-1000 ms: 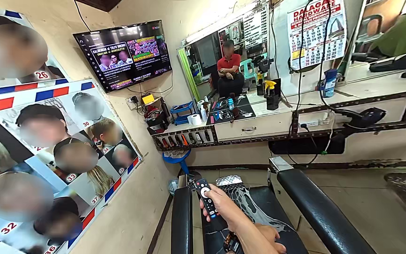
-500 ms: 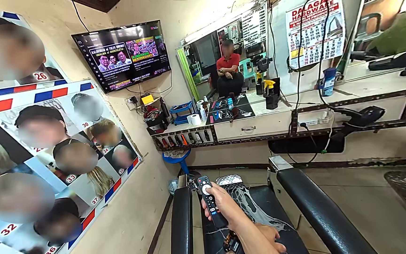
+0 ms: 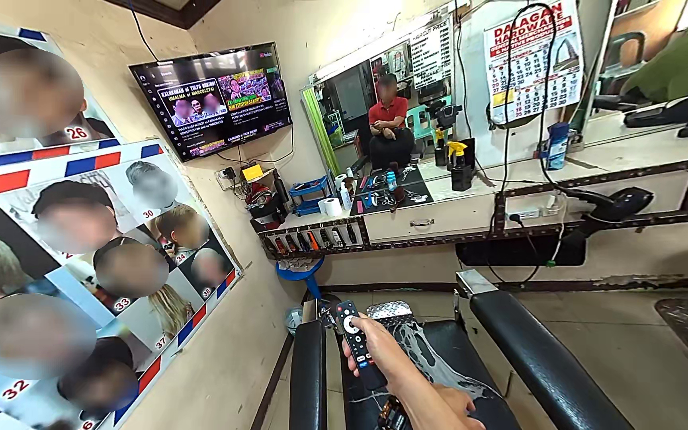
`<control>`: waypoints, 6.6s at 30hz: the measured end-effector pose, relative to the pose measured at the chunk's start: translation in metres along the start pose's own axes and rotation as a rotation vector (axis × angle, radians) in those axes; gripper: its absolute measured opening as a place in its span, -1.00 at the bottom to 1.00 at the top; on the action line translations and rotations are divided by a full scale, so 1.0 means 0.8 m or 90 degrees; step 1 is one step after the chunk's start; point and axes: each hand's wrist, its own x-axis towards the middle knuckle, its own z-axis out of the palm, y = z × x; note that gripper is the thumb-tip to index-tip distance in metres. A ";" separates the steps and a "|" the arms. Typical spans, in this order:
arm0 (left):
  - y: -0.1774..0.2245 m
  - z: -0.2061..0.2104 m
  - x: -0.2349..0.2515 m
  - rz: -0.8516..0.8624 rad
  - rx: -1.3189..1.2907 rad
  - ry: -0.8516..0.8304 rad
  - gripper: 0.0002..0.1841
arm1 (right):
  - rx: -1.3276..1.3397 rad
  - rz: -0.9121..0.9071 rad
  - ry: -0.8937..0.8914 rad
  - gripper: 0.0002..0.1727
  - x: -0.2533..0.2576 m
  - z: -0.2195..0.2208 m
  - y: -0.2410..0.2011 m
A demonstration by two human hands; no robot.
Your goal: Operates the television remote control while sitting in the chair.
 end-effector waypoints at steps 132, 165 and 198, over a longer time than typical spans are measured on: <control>-0.001 0.000 -0.005 0.016 -0.013 0.011 -0.49 | -0.005 0.016 -0.016 -0.48 0.000 0.000 0.001; -0.012 0.007 0.008 0.030 0.005 0.008 -0.50 | -0.009 0.018 -0.004 -0.47 0.001 -0.001 0.003; 0.004 -0.001 -0.004 0.015 0.008 -0.004 -0.50 | -0.017 0.024 0.001 -0.47 -0.001 0.000 0.001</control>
